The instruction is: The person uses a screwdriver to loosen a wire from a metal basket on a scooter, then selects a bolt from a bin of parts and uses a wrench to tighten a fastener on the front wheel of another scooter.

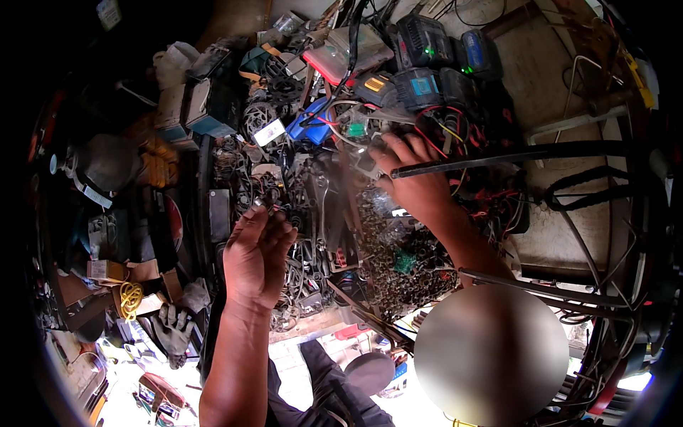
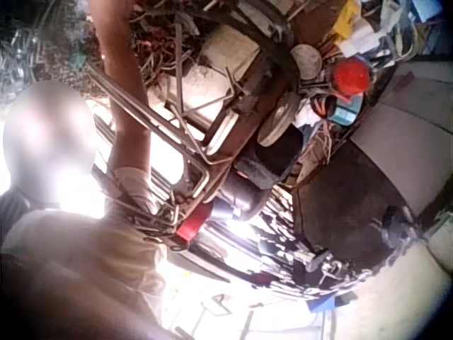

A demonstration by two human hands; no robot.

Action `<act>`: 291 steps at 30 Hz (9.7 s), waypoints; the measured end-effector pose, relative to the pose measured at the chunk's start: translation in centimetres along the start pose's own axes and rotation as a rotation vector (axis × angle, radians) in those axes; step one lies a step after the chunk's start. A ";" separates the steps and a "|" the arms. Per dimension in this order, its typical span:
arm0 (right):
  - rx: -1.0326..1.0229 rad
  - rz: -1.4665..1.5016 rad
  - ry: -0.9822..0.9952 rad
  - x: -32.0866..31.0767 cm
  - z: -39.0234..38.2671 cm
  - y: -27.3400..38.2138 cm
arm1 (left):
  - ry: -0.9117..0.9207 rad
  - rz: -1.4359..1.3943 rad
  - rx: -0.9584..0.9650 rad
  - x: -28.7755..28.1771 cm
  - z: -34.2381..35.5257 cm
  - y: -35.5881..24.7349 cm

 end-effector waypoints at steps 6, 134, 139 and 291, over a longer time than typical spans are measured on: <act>-0.060 -0.056 -0.081 -2.2 -3.2 -0.6 | 0.024 0.001 -0.011 0.7 0.1 0.3; 0.303 -0.181 -0.335 -2.2 12.3 -17.4 | 0.012 -0.151 -0.079 3.5 5.0 -2.1; 0.340 -0.137 -0.123 -2.2 11.3 -19.3 | -0.012 -0.157 -0.108 3.8 4.9 -1.4; 0.533 -0.363 0.090 2.2 10.7 -10.4 | 0.068 -0.186 -0.076 2.6 4.2 -1.9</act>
Point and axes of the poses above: each hand's wrist, its own z-axis towards the middle knuckle, its own x-axis out of the palm, y = z × x, the point moved 2 cm from there along z, towards the middle knuckle, and after that the axes turned 7 degrees about -z, right-handed, at the moved point
